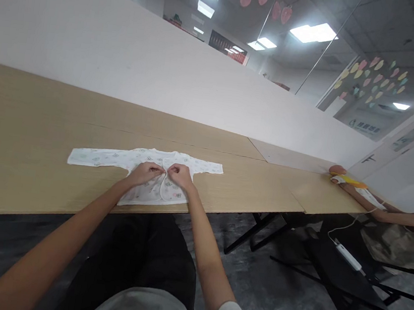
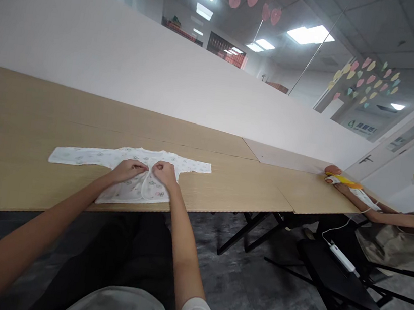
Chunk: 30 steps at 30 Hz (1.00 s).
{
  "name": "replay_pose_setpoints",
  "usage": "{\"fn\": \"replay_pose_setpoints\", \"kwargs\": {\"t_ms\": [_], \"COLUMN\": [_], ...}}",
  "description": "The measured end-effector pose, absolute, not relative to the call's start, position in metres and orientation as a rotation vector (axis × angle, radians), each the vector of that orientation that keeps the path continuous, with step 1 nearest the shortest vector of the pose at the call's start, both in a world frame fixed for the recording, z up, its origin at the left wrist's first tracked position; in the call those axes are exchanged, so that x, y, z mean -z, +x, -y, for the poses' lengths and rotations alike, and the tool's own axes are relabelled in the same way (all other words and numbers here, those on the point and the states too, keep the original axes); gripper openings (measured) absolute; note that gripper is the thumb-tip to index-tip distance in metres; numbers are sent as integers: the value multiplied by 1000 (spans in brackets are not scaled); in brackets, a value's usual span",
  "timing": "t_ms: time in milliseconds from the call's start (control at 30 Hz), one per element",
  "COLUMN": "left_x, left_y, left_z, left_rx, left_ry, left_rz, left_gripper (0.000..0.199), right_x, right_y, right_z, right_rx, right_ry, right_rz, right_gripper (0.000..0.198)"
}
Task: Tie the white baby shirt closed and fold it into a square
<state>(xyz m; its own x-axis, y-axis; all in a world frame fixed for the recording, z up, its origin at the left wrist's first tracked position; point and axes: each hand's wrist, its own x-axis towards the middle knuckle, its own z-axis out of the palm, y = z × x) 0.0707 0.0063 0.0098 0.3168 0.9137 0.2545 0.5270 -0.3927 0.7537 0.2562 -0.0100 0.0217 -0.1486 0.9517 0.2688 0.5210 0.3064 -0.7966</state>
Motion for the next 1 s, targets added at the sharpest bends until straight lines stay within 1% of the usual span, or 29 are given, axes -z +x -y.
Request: {"fn": "replay_pose_setpoints", "kwargs": {"t_ms": [67, 133, 267, 367, 433, 500, 567, 600, 800, 900, 1000], "left_x": [-13, -18, -21, -16, -12, -9, -7, -6, -5, -8, -10], "left_y": [72, 75, 86, 91, 92, 94, 96, 97, 104, 105, 105], "left_z": [-18, -31, -51, -58, -60, -62, -62, -62, -55, -52, -51], "left_rx": [-918, -894, -876, -929, -985, -1016, -1002, -980, -803, -786, -810], "left_ry": [2084, 2107, 2114, 2063, 1993, 1927, 1890, 1891, 2002, 2013, 2014], "left_rz": [-1401, -1533, -1632, -1657, -1703, -1765, -1834, -1865, -2016, -2031, -2025], "left_gripper": [33, 30, 34, 38, 39, 39, 39, 39, 43, 40, 36], "right_x": [-26, -31, -35, -31, -26, -21, -18, -17, -13, -10, -7], "right_y": [252, 243, 223, 215, 215, 217, 218, 218, 217, 217, 218], "right_z": [-2, -17, -43, -49, -48, -45, -43, -42, -44, -47, -48], "right_rx": [-608, -535, -544, -567, -520, -431, -350, -327, -353, -333, -317], "right_ry": [-1384, -1446, -1553, -1617, -1616, -1594, -1573, -1566, -1590, -1593, -1561], "right_rz": [1738, 1702, 1748, 1722, 1742, 1790, 1825, 1839, 1831, 1809, 1798], "right_gripper": [16, 18, 15, 12, 16, 27, 36, 37, 29, 26, 29]}}
